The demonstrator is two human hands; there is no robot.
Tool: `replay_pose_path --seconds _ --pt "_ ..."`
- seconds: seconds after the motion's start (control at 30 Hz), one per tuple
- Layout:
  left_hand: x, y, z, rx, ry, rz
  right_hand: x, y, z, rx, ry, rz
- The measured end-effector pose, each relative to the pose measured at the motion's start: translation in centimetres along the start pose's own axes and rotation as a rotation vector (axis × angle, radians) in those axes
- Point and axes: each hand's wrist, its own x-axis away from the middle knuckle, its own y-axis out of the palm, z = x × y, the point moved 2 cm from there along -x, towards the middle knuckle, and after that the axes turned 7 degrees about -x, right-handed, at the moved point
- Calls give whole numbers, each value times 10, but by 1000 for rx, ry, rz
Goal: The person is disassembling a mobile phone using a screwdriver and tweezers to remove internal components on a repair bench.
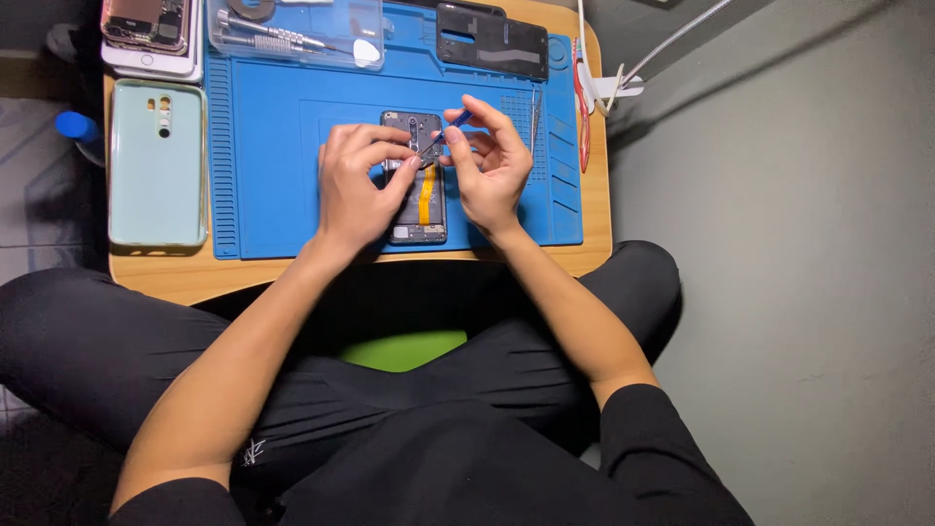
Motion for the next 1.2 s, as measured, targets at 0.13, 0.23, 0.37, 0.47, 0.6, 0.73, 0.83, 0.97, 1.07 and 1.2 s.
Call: replay_pose_path --seconds 0.13,0.23,0.37,0.47,0.6,0.73,0.83,0.97,1.07,1.2 --pt "1 -1 1 -13 1 14 1 0 -2 -11 4 -5" --pt "1 -2 3 -24 -3 39 1 0 0 -26 8 0" --pt "2 0 -1 -31 -4 20 2 0 2 -39 7 -19" --pt "4 1 -6 59 18 30 0 -1 9 -63 -71 -31" --pt "2 -1 -4 68 20 45 -3 -5 10 -46 -76 -17" --pt "-1 -6 -1 62 12 89 -13 -12 5 -5 -82 -11" --pt "-2 -9 1 86 7 113 -28 -20 -3 -7 -85 28" --pt "-7 -19 18 117 29 119 -51 -16 -2 36 -120 42" --pt "-9 -25 29 61 19 123 -65 13 -5 95 -105 11" --pt "-9 -28 32 122 56 122 -85 57 10 313 -147 -109"
